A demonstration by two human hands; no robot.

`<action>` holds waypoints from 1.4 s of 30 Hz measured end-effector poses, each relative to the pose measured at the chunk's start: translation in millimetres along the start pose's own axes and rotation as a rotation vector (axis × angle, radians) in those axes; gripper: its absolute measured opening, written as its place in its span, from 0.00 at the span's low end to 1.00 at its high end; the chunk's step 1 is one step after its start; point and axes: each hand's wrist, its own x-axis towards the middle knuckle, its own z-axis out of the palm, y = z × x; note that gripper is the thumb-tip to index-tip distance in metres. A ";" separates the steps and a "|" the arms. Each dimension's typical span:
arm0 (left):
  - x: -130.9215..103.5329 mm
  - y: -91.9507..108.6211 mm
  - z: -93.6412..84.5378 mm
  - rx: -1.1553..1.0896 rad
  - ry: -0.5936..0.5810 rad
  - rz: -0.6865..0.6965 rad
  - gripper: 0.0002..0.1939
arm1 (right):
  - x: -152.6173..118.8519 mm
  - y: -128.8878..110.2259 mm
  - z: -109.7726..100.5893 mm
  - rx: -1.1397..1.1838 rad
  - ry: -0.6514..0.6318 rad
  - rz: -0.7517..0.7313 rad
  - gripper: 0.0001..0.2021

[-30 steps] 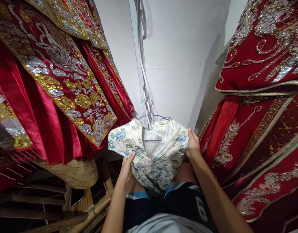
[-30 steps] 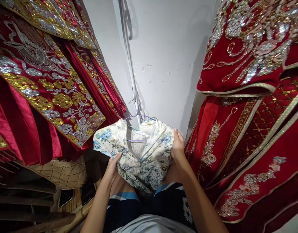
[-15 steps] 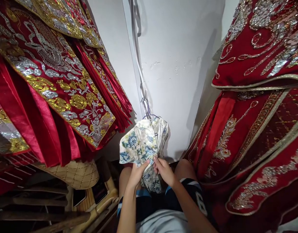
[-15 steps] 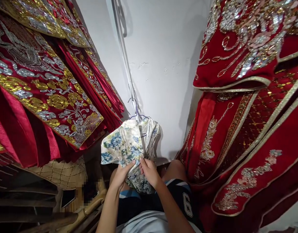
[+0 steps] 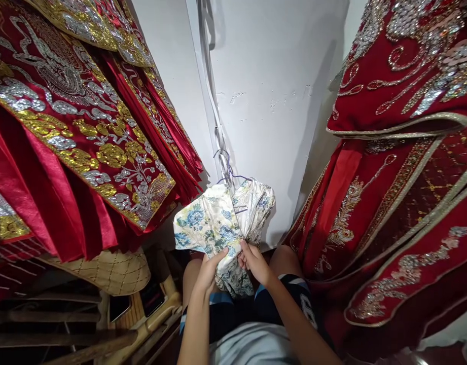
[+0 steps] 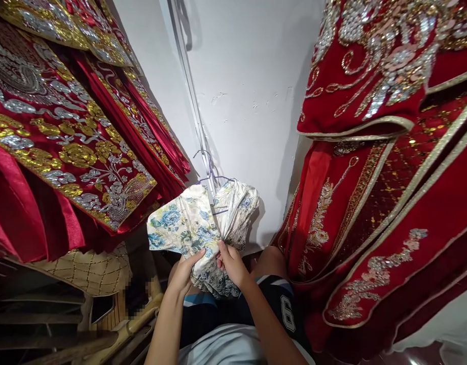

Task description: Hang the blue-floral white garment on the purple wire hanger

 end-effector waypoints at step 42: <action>9.3 -59.5 19.0 0.425 0.021 0.459 0.16 | 6.9 -43.8 0.3 0.044 0.039 0.033 0.12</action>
